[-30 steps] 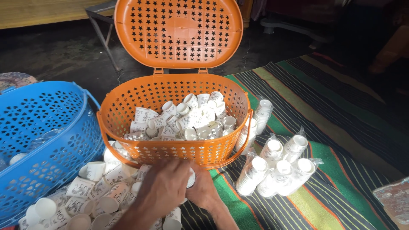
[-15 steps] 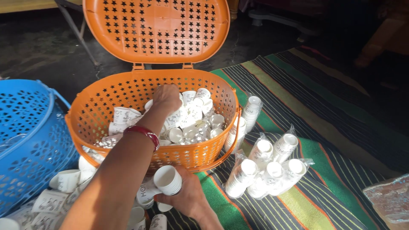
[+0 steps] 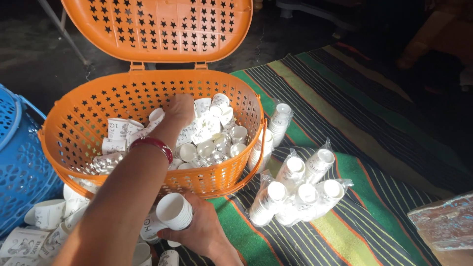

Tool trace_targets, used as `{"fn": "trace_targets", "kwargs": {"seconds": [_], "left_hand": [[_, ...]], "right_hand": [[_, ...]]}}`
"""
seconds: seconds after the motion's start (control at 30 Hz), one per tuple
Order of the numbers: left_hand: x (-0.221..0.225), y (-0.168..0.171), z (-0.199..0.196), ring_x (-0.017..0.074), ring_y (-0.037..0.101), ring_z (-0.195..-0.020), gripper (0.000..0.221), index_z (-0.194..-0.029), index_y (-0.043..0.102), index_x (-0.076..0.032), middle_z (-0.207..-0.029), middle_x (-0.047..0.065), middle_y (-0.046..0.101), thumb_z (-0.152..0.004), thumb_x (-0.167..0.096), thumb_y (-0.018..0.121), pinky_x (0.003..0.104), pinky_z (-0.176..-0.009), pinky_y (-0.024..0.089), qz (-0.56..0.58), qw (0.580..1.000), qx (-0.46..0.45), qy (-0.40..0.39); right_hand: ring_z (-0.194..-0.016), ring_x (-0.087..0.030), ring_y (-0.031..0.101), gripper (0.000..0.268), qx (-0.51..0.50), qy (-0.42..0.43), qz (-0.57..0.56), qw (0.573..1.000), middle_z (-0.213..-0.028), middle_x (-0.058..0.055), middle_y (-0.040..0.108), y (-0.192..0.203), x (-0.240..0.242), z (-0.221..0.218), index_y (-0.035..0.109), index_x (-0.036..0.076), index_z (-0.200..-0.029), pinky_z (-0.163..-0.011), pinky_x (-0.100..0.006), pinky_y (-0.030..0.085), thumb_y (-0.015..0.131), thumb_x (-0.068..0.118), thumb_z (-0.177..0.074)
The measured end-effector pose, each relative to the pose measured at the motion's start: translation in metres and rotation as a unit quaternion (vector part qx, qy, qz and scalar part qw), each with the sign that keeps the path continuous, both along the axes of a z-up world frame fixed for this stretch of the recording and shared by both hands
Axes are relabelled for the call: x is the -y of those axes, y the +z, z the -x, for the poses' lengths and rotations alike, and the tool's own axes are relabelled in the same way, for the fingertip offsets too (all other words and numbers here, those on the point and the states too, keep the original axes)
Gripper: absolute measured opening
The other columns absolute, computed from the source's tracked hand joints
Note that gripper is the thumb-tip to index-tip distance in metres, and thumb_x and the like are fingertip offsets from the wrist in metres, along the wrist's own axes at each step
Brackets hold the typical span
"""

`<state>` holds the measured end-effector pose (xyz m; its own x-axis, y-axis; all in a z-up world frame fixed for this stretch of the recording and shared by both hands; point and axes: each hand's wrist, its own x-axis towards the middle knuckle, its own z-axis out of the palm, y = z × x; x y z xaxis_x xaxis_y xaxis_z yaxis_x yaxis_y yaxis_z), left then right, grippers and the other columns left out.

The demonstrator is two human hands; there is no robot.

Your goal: The person organizes and stacks small paper cups by hand, placing them into a plastic bag and then into an orange basket.

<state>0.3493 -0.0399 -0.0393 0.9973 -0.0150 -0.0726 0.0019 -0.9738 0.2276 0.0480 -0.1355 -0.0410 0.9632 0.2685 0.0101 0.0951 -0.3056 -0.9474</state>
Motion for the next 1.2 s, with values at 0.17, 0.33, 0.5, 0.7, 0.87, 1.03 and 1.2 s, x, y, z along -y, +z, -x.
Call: {"fn": "trace_targets", "kwargs": {"seconds": [0.17,0.33,0.5,0.7,0.87,1.03,1.2], "left_hand": [[0.005,0.011,0.007,0.0389,0.069,-0.113,0.023,-0.116,0.068,0.010,-0.126,0.030,0.064,-0.101,0.001,0.054,0.041,-0.094,0.060,0.005,1.000,-0.007,0.004],[0.003,0.012,0.011,0.0389,0.069,-0.115,0.023,-0.117,0.069,0.008,-0.126,0.028,0.066,-0.101,0.001,0.054,0.042,-0.094,0.060,-0.007,1.000,0.025,-0.004],[0.001,0.020,0.016,0.0365,0.068,-0.115,0.022,-0.116,0.071,0.004,-0.124,0.024,0.068,-0.098,0.000,0.060,0.042,-0.092,0.060,-0.043,0.998,0.052,0.010],[0.004,0.072,0.069,0.0325,0.070,-0.112,0.029,-0.118,0.069,0.000,-0.119,0.022,0.071,-0.089,-0.006,0.073,0.040,-0.093,0.059,-0.105,0.994,0.004,-0.020],[-0.012,0.103,0.144,0.0330,0.072,-0.106,0.019,-0.108,0.074,-0.003,-0.109,0.021,0.074,-0.089,-0.005,0.070,0.042,-0.091,0.058,-0.121,0.989,0.035,-0.081],[-0.029,0.133,0.252,0.0365,0.070,-0.094,0.017,-0.098,0.076,-0.007,-0.096,0.018,0.073,-0.091,-0.008,0.060,0.049,-0.083,0.055,0.007,0.966,0.215,-0.142],[-0.035,0.111,0.316,0.0330,0.070,-0.088,0.021,-0.108,0.072,-0.008,-0.092,0.012,0.072,-0.089,-0.014,0.064,0.046,-0.073,0.056,0.067,0.937,0.300,-0.168]], "right_hand": [[-0.113,-0.023,0.074,0.071,-0.009,-0.003,-0.009,1.000,-0.117,-0.009,0.076,0.002,0.001,0.000,0.064,0.011,-0.125,-0.098,-0.034,0.057,0.093,0.028,-0.062],[-0.112,-0.025,0.073,0.070,-0.010,-0.002,0.027,1.000,-0.117,-0.009,0.075,-0.002,0.001,-0.002,0.066,0.010,-0.124,-0.097,-0.035,0.056,0.093,0.030,-0.062],[-0.110,-0.026,0.073,0.070,-0.027,0.001,0.026,0.999,-0.115,-0.010,0.075,-0.004,0.000,-0.003,0.065,0.009,-0.122,-0.096,-0.035,0.057,0.094,0.031,-0.063],[-0.103,-0.026,0.075,0.062,-0.005,-0.014,0.030,0.999,-0.108,-0.010,0.076,-0.014,0.001,-0.003,0.068,0.010,-0.114,-0.091,-0.035,0.059,0.095,0.031,-0.062],[-0.102,-0.026,0.075,0.061,0.026,-0.016,0.027,0.999,-0.106,-0.010,0.076,-0.010,0.001,-0.003,0.067,0.011,-0.114,-0.090,-0.035,0.059,0.094,0.030,-0.062],[-0.101,-0.024,0.076,0.059,0.043,-0.009,0.029,0.999,-0.106,-0.009,0.077,-0.001,0.000,-0.001,0.068,0.010,-0.115,-0.090,-0.035,0.059,0.093,0.027,-0.064],[-0.102,-0.023,0.076,0.061,0.038,-0.015,-0.005,0.999,-0.106,-0.007,0.078,-0.004,-0.002,0.002,0.068,0.012,-0.118,-0.090,-0.035,0.059,0.092,0.023,-0.064]]}}
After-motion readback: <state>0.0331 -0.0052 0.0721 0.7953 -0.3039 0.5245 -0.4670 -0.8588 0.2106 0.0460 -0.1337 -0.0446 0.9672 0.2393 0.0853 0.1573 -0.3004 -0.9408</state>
